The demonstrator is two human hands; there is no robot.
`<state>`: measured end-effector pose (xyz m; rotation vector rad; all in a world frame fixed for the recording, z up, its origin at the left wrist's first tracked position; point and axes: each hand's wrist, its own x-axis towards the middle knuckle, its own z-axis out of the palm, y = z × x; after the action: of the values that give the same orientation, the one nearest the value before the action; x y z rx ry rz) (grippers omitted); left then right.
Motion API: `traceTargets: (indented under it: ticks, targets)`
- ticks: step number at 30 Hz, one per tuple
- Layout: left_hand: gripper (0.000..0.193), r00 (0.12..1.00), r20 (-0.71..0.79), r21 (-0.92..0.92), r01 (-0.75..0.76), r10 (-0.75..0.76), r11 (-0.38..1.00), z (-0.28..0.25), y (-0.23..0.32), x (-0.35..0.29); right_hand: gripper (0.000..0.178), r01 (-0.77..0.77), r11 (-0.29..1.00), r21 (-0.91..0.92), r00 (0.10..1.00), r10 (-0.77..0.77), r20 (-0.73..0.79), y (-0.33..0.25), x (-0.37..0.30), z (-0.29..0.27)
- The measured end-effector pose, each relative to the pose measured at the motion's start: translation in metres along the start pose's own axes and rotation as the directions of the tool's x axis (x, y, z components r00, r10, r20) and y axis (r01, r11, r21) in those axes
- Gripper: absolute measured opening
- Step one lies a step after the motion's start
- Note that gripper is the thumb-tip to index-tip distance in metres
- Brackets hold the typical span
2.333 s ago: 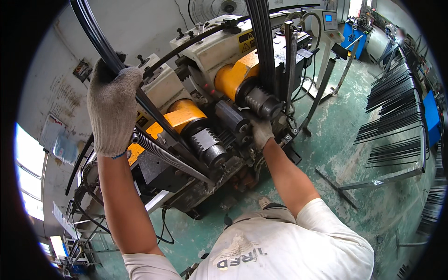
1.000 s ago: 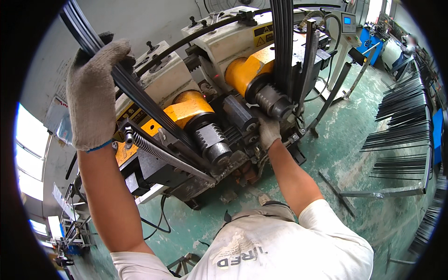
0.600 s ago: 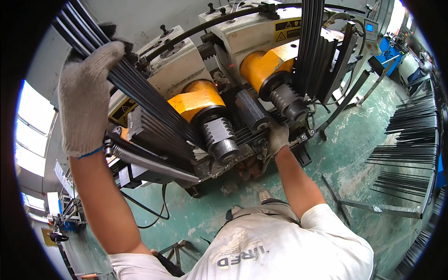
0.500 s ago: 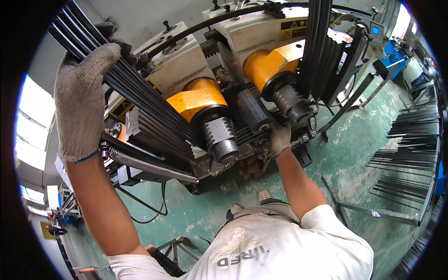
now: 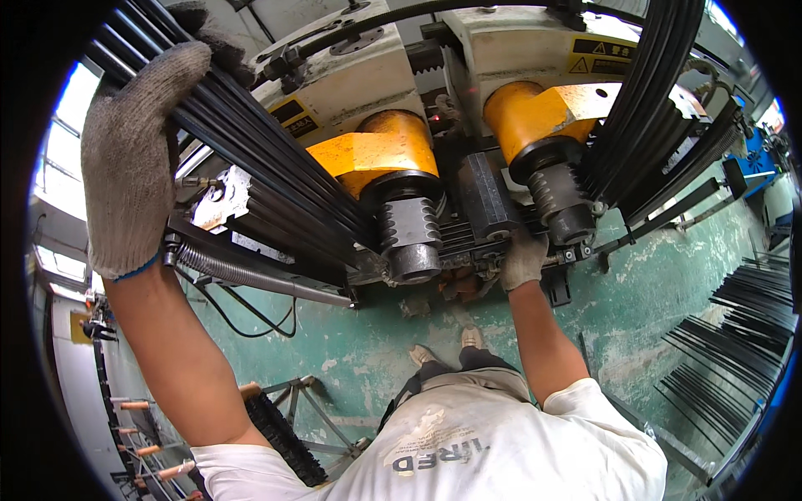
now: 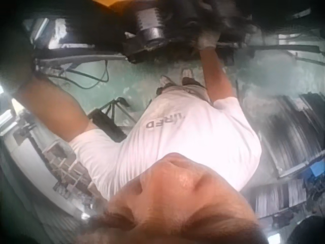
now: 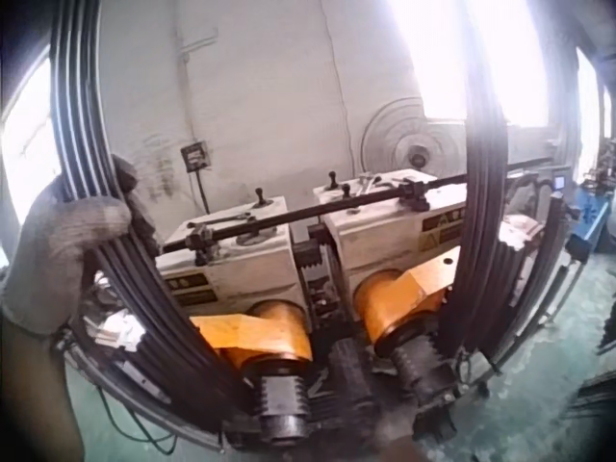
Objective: The person repeatedly feeds straight metal rods into a bending machine, pulls them through to form a curved shape, and stacks the finished pieces on a nearby rack. The process is repeated continuously throughout the clip.
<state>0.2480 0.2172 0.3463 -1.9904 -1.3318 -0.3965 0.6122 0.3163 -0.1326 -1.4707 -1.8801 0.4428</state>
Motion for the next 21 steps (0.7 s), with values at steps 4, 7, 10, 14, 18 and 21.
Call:
traceTargets:
  ticks: [4,7,10,14,18,21]
  targets:
    - [0.028,0.999,-0.027,0.027,-0.034,0.035,0.999,0.001,0.007,-0.001,0.033,-0.221,0.622,0.751,0.956,0.29,0.04,-0.026,0.007,-0.01]
    - [0.029,0.996,-0.034,0.001,-0.086,0.086,0.996,0.004,0.001,0.004,0.028,-0.245,0.316,0.916,0.905,0.413,0.1,-0.022,0.008,-0.003]
    - [0.028,0.994,-0.018,-0.068,-0.11,0.109,0.992,0.006,0.008,0.016,0.04,-0.194,0.784,0.59,0.972,0.236,0.006,0.02,0.007,0.019]
    - [0.03,0.997,0.077,-0.294,0.017,0.006,0.956,0.004,0.01,0.01,0.05,0.054,0.905,-0.423,0.997,-0.026,0.072,-0.004,0.001,0.001]
    - [0.028,0.994,-0.016,-0.113,-0.107,0.106,0.988,-0.003,0.013,0.014,0.047,-0.051,0.989,-0.14,0.997,0.058,0.044,0.053,0.008,0.049]
    - [0.03,0.973,-0.056,0.383,-0.187,0.224,0.905,-0.041,0.032,-0.029,0.044,-0.095,0.992,0.088,0.994,0.091,0.058,0.024,0.011,0.031]
